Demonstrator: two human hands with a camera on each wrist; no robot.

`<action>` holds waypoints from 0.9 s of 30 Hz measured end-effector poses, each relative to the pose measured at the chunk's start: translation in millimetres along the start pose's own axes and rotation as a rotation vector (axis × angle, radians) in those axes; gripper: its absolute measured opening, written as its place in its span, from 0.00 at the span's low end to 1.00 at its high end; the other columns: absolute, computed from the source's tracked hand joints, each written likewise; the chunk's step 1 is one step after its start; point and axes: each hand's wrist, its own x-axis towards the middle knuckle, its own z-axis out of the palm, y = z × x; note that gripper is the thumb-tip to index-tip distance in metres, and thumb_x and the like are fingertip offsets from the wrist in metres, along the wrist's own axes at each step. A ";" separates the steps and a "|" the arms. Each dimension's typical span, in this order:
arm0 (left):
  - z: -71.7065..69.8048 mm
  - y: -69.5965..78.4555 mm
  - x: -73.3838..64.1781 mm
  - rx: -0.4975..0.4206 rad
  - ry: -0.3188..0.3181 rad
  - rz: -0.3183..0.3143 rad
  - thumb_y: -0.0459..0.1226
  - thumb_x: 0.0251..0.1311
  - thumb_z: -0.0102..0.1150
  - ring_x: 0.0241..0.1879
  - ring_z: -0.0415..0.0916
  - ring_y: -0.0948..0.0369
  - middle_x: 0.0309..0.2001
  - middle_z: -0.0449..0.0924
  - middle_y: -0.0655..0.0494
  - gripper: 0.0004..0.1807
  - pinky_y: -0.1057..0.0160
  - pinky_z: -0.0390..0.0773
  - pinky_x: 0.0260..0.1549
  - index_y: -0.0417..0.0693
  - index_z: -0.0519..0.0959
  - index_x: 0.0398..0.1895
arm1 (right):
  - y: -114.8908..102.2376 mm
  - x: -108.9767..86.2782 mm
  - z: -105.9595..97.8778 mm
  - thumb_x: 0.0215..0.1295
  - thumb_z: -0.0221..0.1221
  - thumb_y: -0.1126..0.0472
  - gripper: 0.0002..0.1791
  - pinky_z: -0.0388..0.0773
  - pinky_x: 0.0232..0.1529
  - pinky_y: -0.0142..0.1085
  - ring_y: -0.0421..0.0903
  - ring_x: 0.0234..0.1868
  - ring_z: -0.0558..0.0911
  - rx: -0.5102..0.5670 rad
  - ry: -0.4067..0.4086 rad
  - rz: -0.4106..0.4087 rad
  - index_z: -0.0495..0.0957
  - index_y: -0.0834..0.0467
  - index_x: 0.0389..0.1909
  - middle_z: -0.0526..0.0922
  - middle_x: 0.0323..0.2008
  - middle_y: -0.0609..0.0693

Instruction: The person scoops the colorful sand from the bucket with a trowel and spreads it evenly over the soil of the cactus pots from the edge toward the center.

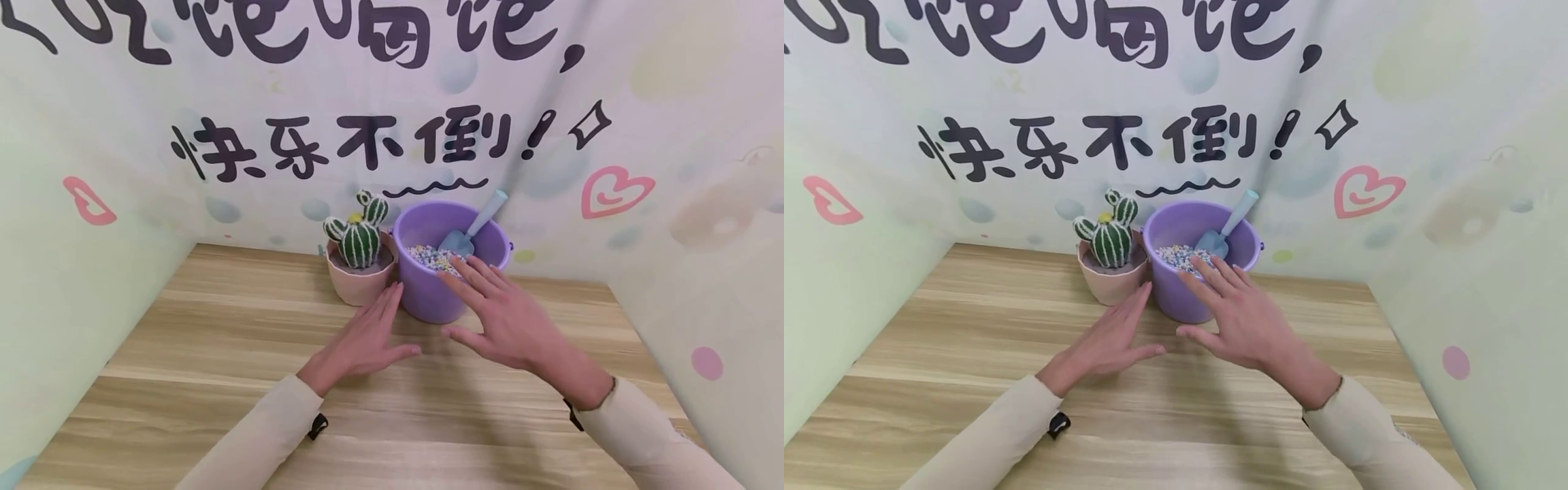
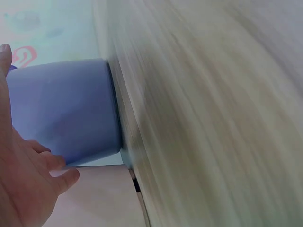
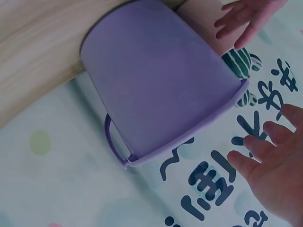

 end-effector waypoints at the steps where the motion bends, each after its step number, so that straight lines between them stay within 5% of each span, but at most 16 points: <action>1: 0.7 0.4 1.5 -0.011 0.011 -0.012 0.68 0.59 0.50 0.76 0.42 0.50 0.78 0.39 0.44 0.59 0.47 0.54 0.71 0.45 0.34 0.78 | 1.7 3.5 -0.8 0.66 0.48 0.31 0.43 0.61 0.69 0.54 0.58 0.73 0.59 0.005 -0.001 0.006 0.58 0.51 0.74 0.59 0.74 0.55; 7: 5.0 1.8 9.6 -0.112 0.053 -0.080 0.67 0.57 0.53 0.76 0.41 0.52 0.78 0.38 0.45 0.60 0.49 0.52 0.72 0.47 0.34 0.78 | 13.3 23.7 -6.3 0.65 0.52 0.34 0.42 0.59 0.70 0.54 0.58 0.74 0.57 0.039 -0.010 0.075 0.58 0.51 0.75 0.55 0.75 0.54; 13: 9.9 0.7 18.1 -0.190 0.110 -0.091 0.73 0.54 0.46 0.76 0.40 0.54 0.79 0.35 0.48 0.61 0.51 0.53 0.72 0.48 0.33 0.78 | 23.8 43.2 -10.6 0.65 0.50 0.32 0.43 0.63 0.66 0.60 0.59 0.75 0.55 0.119 -0.055 0.233 0.55 0.47 0.76 0.52 0.76 0.51; 18: 14.1 2.2 24.7 -0.264 0.160 -0.109 0.72 0.54 0.49 0.76 0.40 0.56 0.79 0.32 0.52 0.62 0.52 0.55 0.71 0.53 0.29 0.78 | 33.4 54.9 -7.1 0.65 0.47 0.29 0.43 0.65 0.63 0.63 0.60 0.75 0.54 0.213 -0.083 0.374 0.53 0.45 0.76 0.50 0.77 0.49; 27: 20.3 11.1 34.0 -0.389 0.222 -0.186 0.64 0.54 0.60 0.76 0.37 0.55 0.79 0.29 0.52 0.64 0.46 0.56 0.70 0.52 0.27 0.77 | 50.7 66.9 1.6 0.63 0.50 0.29 0.47 0.58 0.67 0.63 0.63 0.73 0.57 0.413 -0.002 0.580 0.50 0.46 0.77 0.47 0.77 0.51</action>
